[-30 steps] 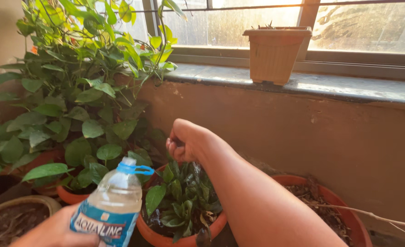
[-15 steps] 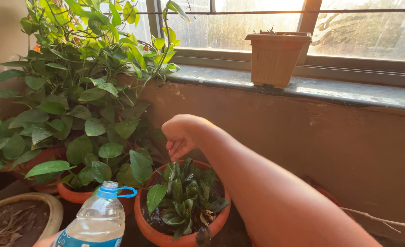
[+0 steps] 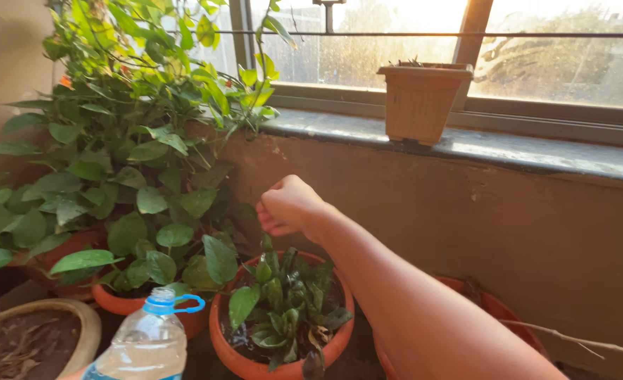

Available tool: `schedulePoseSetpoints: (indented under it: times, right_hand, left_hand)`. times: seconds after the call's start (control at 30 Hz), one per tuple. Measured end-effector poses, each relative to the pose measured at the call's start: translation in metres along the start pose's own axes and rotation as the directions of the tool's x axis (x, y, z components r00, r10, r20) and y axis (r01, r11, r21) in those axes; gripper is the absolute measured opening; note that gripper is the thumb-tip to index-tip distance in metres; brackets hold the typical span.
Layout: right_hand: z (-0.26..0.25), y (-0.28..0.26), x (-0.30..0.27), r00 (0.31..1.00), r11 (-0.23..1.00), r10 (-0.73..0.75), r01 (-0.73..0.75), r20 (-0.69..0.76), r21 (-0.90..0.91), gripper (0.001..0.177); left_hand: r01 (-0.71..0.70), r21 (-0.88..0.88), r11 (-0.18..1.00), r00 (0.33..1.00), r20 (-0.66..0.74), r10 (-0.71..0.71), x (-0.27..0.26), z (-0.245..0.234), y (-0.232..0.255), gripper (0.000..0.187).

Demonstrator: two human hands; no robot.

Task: The person waters several potted plants on a balcony using a plastic water bottle. They first pour water into a pot containing dry leaves and use a stick to mix the contents, then proceed to water other plants including a snake plant and an aloe vera.

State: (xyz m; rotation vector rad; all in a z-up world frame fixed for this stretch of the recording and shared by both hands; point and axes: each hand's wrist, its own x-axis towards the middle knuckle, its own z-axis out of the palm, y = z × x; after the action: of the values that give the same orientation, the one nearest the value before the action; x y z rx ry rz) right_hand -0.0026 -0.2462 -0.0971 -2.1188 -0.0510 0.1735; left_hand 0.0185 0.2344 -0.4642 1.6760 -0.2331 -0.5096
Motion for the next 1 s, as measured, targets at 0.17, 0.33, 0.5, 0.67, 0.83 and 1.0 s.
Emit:
schedulePoseSetpoints:
  times: [0.17, 0.33, 0.5, 0.67, 0.83, 1.0]
  right_hand:
    - [0.011, 0.005, -0.018, 0.998, 1.000, 0.019, -0.019, -0.056, -0.005, 0.024]
    - [0.025, 0.019, -0.023, 0.988, 0.956, 0.070, -0.106, 0.137, 0.274, 0.040]
    - [0.030, 0.021, -0.020, 0.956, 0.956, 0.073, -0.148, 0.283, 0.252, 0.045]
    - [0.044, 0.030, -0.016, 0.947, 0.945, 0.076, -0.168, 0.312, 0.279, 0.046]
    - [0.071, 0.047, -0.018, 0.944, 0.913, 0.138, -0.238, 0.298, 0.331, 0.038]
    - [0.100, 0.077, -0.011, 0.956, 0.807, 0.229, -0.292, 0.183, 0.514, 0.030]
  left_hand:
    - [0.000, 0.018, 1.000, 1.000, 0.016, -0.001, 0.006, 0.003, -0.002, 0.070]
    - [0.016, 0.041, 0.999, 1.000, 0.026, -0.017, -0.004, 0.014, 0.003, 0.066]
    - [0.036, 0.089, 0.995, 0.998, 0.048, -0.041, -0.015, 0.046, 0.043, 0.062]
    - [0.106, 0.200, 0.974, 0.991, 0.057, -0.119, -0.049, 0.133, 0.164, 0.058]
    - [0.173, 0.332, 0.927, 0.972, 0.094, -0.215, -0.104, 0.210, 0.290, 0.038]
    - [0.266, 0.676, 0.687, 0.940, -0.024, -0.341, -0.109, 0.239, 0.334, 0.042]
